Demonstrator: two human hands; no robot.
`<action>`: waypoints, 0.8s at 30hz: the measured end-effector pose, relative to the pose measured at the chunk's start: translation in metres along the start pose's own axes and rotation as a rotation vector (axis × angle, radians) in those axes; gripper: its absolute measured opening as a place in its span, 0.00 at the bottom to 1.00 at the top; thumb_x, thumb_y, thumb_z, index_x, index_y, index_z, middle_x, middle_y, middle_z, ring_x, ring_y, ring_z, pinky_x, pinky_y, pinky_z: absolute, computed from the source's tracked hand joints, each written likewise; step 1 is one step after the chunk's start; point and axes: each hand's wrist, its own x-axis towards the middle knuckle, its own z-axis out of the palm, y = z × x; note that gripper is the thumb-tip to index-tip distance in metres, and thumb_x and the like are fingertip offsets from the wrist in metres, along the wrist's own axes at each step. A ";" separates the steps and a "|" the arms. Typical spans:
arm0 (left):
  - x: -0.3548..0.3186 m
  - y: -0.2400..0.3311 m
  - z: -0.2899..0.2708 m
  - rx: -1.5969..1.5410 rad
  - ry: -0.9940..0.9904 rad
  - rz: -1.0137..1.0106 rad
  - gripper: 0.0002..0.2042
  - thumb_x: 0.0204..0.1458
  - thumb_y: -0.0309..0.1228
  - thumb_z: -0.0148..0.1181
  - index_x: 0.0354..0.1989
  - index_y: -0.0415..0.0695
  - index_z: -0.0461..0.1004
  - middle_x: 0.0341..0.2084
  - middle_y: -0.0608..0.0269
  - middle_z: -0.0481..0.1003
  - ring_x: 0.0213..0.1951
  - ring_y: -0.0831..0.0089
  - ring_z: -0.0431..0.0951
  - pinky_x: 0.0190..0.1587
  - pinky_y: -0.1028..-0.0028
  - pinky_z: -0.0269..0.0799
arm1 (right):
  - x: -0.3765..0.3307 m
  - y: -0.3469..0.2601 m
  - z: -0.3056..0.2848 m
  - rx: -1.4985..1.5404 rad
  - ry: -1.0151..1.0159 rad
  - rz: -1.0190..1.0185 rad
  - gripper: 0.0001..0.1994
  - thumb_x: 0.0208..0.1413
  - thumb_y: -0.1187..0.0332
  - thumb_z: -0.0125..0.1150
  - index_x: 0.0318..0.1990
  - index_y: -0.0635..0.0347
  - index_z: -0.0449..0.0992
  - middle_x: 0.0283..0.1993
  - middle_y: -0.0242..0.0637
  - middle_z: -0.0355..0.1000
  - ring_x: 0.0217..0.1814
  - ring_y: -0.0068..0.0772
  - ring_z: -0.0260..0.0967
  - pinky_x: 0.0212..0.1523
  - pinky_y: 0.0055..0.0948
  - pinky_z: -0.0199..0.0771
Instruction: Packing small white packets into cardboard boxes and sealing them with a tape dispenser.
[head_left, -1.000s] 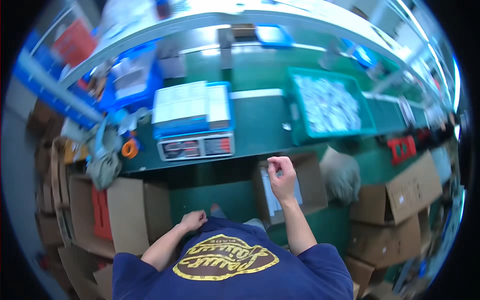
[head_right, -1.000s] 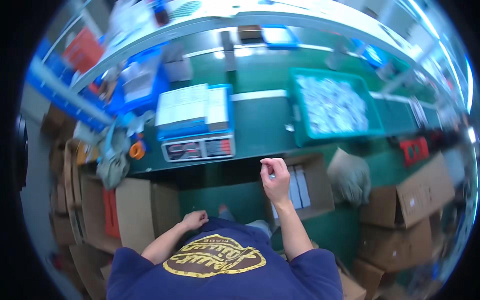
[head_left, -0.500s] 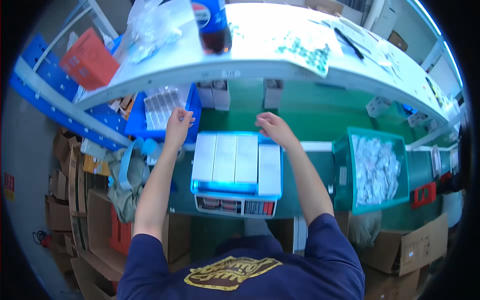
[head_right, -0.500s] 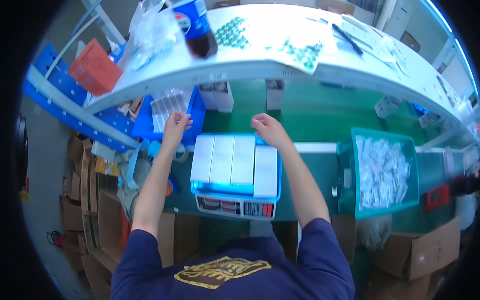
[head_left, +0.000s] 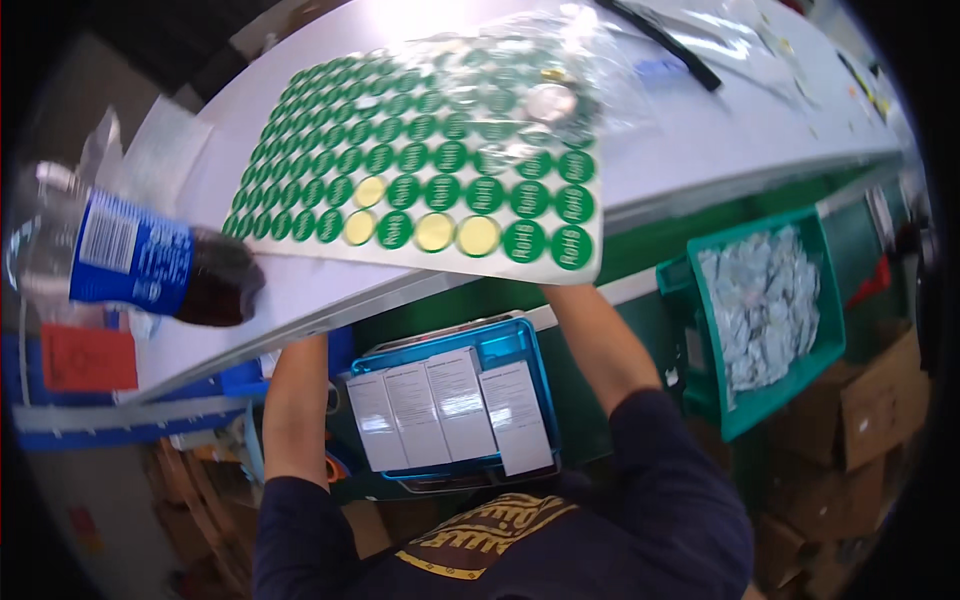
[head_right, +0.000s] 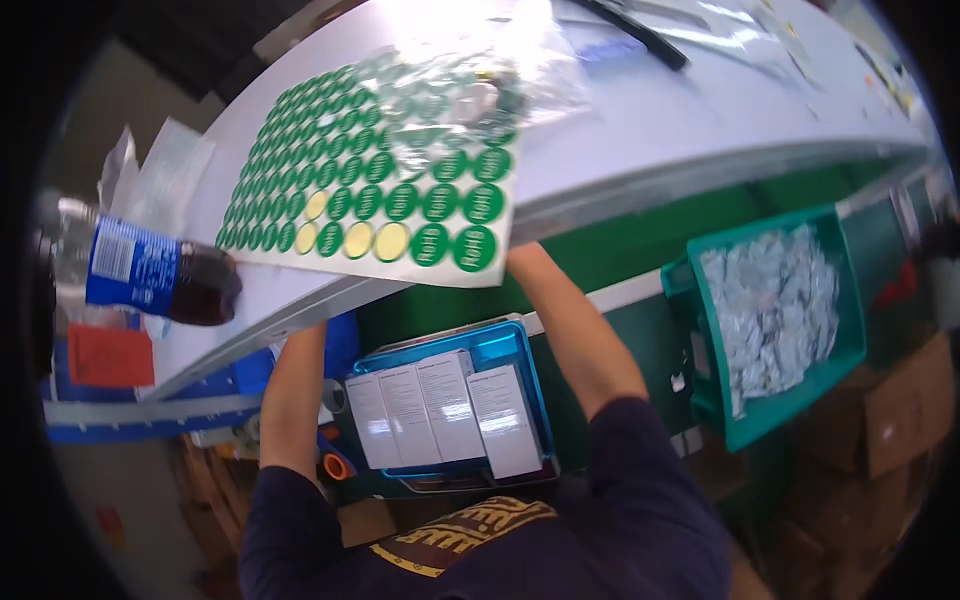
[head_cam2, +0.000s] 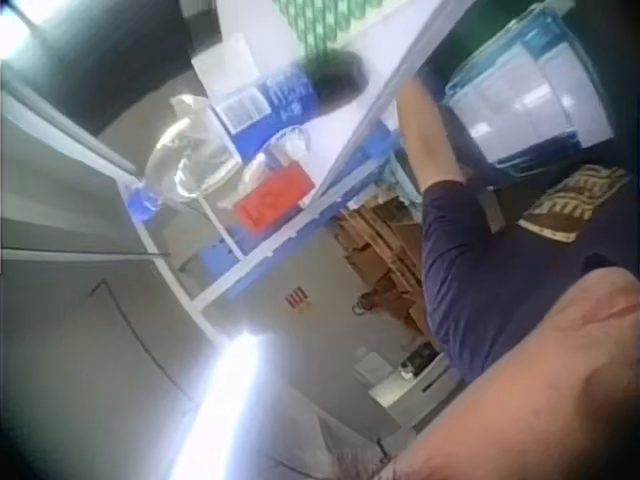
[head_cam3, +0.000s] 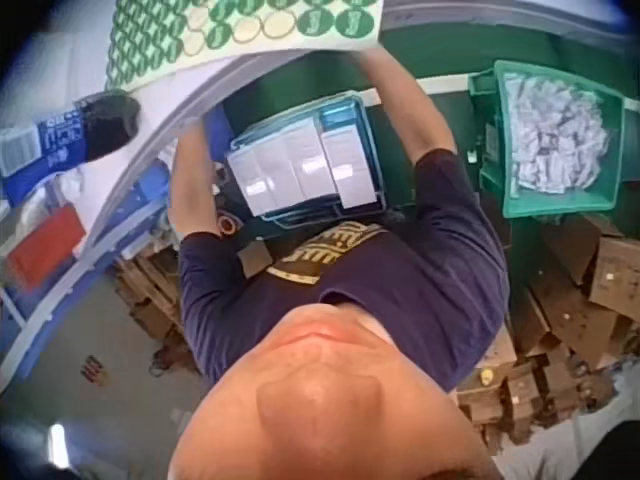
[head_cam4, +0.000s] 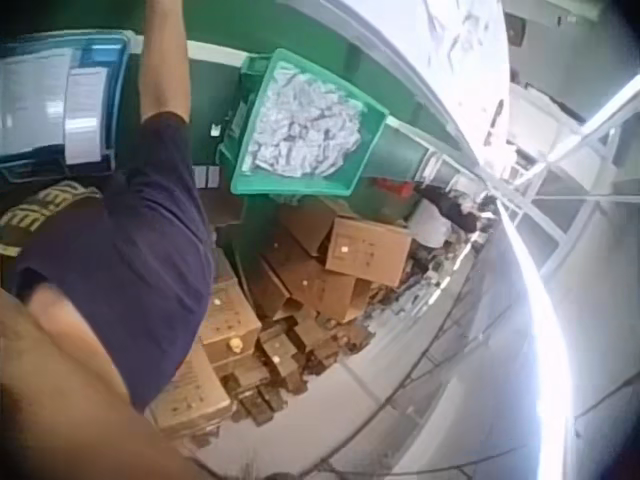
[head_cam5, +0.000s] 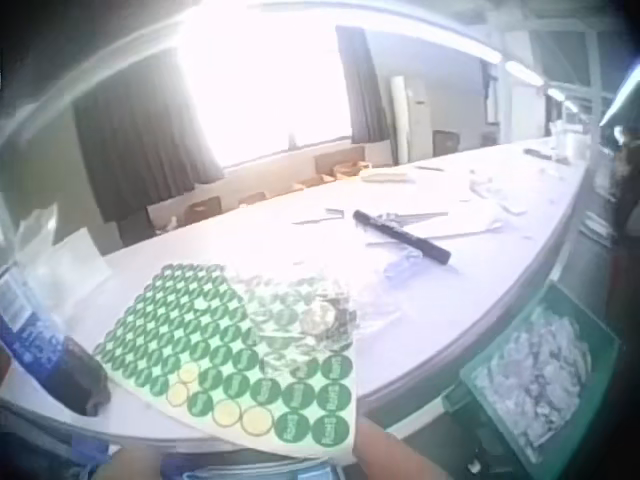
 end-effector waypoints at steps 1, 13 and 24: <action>-0.019 -0.004 0.010 0.023 -0.033 0.037 0.24 0.61 0.46 0.45 0.58 0.42 0.68 0.54 0.48 0.71 0.58 0.55 0.68 0.64 0.60 0.60 | 0.005 -0.003 -0.001 -0.535 -0.143 -0.475 0.15 0.65 0.60 0.49 0.55 0.54 0.70 0.56 0.41 0.70 0.58 0.38 0.68 0.57 0.39 0.73; -0.006 0.079 0.021 0.388 -0.118 0.111 0.22 0.63 0.42 0.43 0.58 0.42 0.68 0.55 0.49 0.71 0.57 0.53 0.69 0.63 0.57 0.62 | 0.018 0.041 0.078 -0.816 -0.054 -0.597 0.26 0.61 0.51 0.46 0.65 0.46 0.63 0.72 0.37 0.54 0.73 0.44 0.51 0.71 0.45 0.49; -0.123 0.035 -0.039 0.284 0.387 0.148 0.13 0.58 0.36 0.51 0.42 0.43 0.78 0.41 0.47 0.77 0.49 0.44 0.74 0.52 0.47 0.65 | 0.057 0.121 0.023 -1.135 -0.241 -0.033 0.34 0.52 0.51 0.59 0.66 0.49 0.62 0.69 0.40 0.59 0.72 0.46 0.53 0.69 0.44 0.53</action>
